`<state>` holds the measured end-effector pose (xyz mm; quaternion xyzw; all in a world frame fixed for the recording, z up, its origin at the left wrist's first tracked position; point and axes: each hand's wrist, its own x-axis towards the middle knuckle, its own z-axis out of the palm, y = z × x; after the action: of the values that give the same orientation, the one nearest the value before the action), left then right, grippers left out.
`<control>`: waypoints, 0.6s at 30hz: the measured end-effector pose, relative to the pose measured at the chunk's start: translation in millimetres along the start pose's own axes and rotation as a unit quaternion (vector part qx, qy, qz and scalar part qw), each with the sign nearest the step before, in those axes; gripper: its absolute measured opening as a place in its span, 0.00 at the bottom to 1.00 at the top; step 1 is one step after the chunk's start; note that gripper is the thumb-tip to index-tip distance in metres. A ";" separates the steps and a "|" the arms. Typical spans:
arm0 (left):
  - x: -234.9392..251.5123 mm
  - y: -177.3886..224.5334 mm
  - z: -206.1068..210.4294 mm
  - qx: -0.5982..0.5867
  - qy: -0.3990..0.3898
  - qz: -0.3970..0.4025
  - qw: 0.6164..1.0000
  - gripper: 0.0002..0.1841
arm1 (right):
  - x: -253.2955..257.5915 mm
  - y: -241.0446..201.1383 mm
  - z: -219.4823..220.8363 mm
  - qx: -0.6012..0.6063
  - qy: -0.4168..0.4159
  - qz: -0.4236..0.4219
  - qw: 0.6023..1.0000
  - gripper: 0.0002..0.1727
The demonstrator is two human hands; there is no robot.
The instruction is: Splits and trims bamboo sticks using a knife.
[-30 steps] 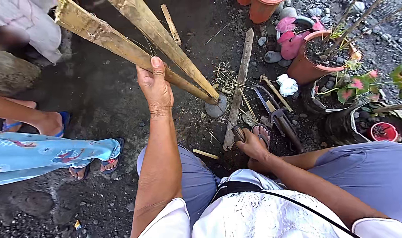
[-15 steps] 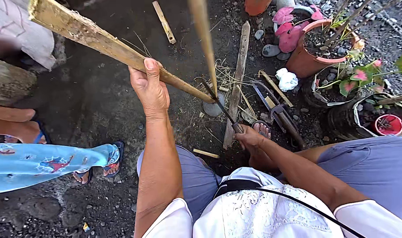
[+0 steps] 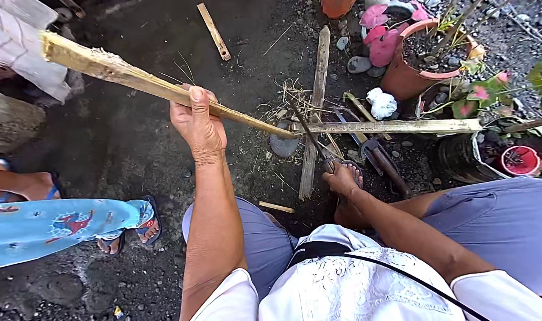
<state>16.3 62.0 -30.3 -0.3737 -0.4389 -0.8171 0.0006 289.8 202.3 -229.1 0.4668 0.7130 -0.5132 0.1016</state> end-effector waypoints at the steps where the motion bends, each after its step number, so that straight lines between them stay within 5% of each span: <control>1: 1.6 -0.2 0.1 -0.006 0.000 0.005 1.000 0.08 | -2.7 -2.8 -1.4 0.013 0.013 -0.002 1.000 0.21; 8: 7.4 4.9 10.2 0.007 0.003 0.032 0.999 0.15 | -18.5 -14.7 0.8 -0.092 0.077 -0.142 0.983 0.19; 13: 9.1 6.7 5.0 0.022 -0.038 0.045 0.998 0.15 | -5.2 -3.9 2.5 -0.166 0.007 -0.059 0.984 0.27; 18: 10.9 8.2 8.0 0.060 0.050 0.034 0.996 0.13 | -21.1 -20.2 5.2 -0.145 0.024 -0.072 0.987 0.23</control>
<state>16.0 66.3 -15.1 -0.3464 -0.4733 -0.8066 0.0730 284.0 185.4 -205.4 0.4069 0.8138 -0.3992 0.1135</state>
